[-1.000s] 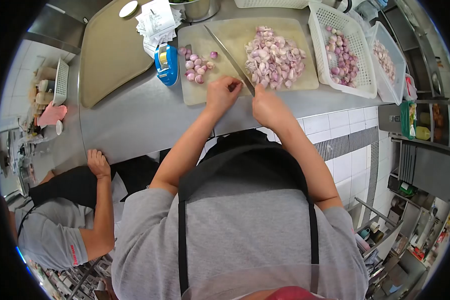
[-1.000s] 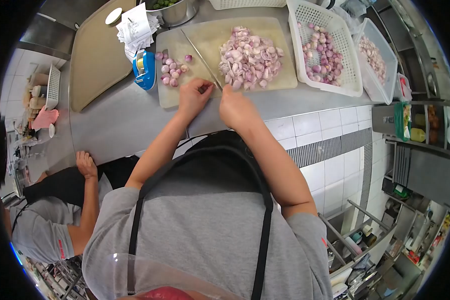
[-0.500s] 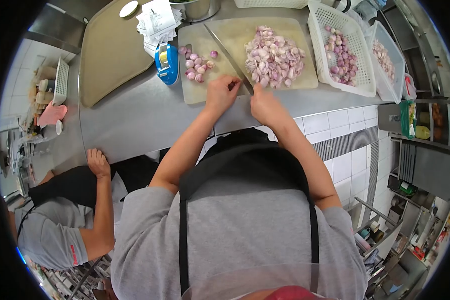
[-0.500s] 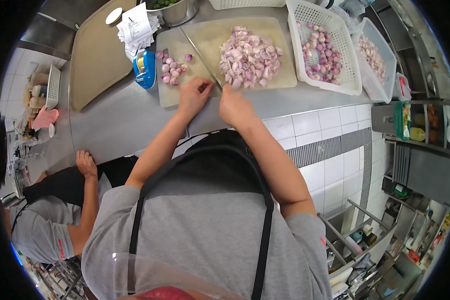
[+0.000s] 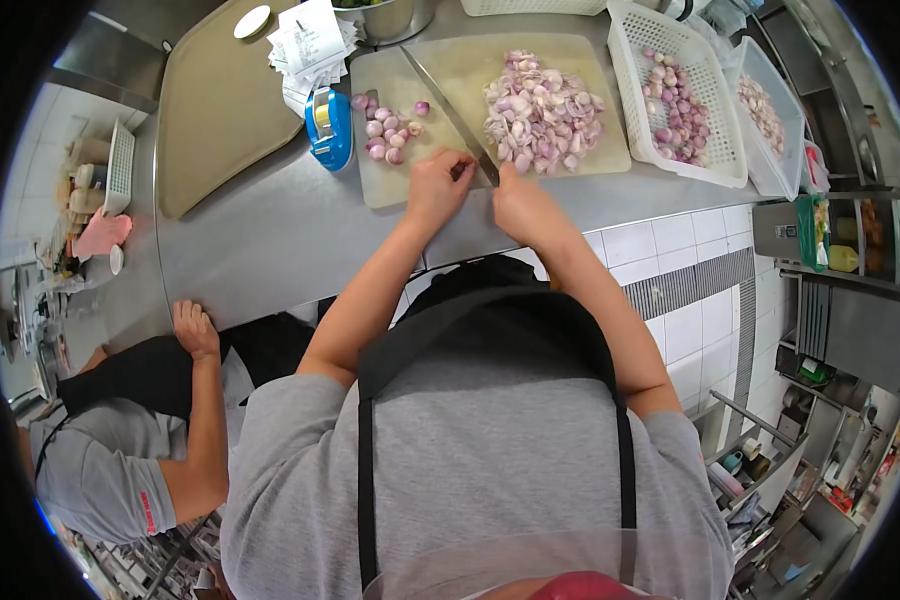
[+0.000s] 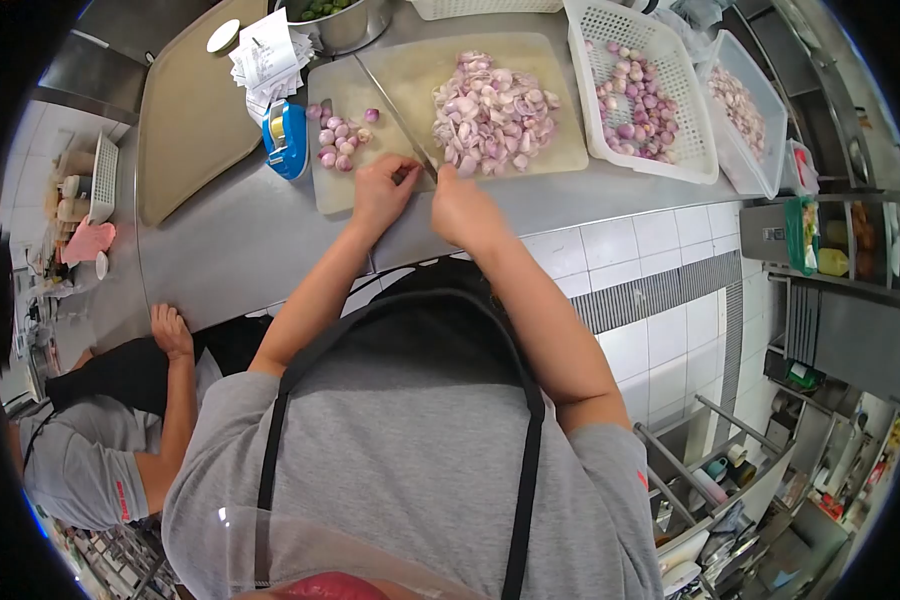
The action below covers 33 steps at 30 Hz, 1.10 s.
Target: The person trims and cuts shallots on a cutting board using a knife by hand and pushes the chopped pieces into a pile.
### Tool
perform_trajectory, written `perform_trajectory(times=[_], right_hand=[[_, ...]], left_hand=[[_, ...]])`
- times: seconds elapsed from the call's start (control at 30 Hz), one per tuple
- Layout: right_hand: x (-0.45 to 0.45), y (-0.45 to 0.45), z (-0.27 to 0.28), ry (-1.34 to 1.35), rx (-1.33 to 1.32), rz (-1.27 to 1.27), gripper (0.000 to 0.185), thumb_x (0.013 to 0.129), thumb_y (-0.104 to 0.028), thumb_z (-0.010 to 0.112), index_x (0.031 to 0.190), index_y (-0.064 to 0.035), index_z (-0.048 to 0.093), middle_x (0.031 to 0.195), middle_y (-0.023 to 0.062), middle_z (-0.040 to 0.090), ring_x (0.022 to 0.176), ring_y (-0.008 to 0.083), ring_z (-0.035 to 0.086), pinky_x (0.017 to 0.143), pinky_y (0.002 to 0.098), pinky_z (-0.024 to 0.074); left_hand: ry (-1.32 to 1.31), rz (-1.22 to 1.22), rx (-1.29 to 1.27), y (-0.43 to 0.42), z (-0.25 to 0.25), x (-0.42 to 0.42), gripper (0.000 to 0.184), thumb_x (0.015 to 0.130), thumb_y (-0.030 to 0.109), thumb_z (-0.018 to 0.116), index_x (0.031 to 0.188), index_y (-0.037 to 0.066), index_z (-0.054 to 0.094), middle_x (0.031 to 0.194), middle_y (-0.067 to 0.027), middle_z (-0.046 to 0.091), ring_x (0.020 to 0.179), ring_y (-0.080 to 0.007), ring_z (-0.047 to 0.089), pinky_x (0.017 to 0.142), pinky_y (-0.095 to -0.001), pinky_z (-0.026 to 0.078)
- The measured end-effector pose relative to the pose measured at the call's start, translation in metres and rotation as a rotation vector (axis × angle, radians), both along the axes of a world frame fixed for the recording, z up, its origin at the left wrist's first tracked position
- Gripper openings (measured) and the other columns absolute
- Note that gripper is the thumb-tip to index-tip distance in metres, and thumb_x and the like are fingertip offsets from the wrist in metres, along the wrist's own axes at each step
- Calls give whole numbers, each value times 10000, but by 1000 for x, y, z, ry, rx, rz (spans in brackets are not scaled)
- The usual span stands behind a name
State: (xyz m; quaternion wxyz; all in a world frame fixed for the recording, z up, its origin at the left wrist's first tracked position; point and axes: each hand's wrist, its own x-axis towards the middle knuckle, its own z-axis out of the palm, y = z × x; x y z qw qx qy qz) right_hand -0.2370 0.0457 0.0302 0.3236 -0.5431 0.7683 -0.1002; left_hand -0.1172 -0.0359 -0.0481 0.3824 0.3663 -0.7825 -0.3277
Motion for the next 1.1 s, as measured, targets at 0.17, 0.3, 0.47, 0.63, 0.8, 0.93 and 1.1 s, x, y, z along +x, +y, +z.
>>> perform_trajectory(times=[0.17,0.3,0.47,0.63,0.8,0.93,1.1], right_hand=[[-5,1,19,-12,58,32,288,813,-77,356,1033,85,446,930,335,575,910,443,571,806,492,444],[5,5,14,17,59,11,290,802,-69,367,1037,86,436,912,333,579,892,451,574,803,499,442],[7,8,7,73,12,27,262,796,-67,372,1009,78,423,879,327,588,862,461,579,784,512,444],[8,9,6,72,-19,31,245,796,-68,373,989,75,418,851,329,590,831,466,584,756,523,451],[9,8,2,70,-31,34,247,793,-62,376,992,78,417,846,328,591,824,465,585,749,522,454],[10,7,0,66,-34,38,249,786,-55,380,994,77,416,851,329,590,828,463,586,745,520,456],[5,1,-18,14,-83,8,243,804,-67,393,1007,65,415,829,321,593,794,461,588,725,523,451]], left_hand=[[40,14,61,0,3,4,94,713,62,671,778,0,644,731,-122,621,606,-207,621,572,-285,500],[26,10,88,-3,6,7,95,707,66,675,781,10,656,740,-105,622,600,-185,618,569,-276,499],[-15,-25,48,-4,8,4,83,700,68,676,767,20,668,729,-99,611,597,-189,614,563,-282,498],[-40,-37,21,-6,4,3,88,694,73,678,762,18,670,728,-102,598,602,-203,613,565,-293,497],[-62,-46,17,-6,5,3,84,695,67,674,757,11,664,748,-108,594,614,-217,614,579,-302,498],[-47,-48,44,-6,6,4,91,696,43,669,787,27,669,760,-96,609,623,-195,596,576,-278,481],[-36,-74,-13,-6,4,5,76,686,43,665,759,25,657,745,-110,585,631,-234,610,588,-320,492]])
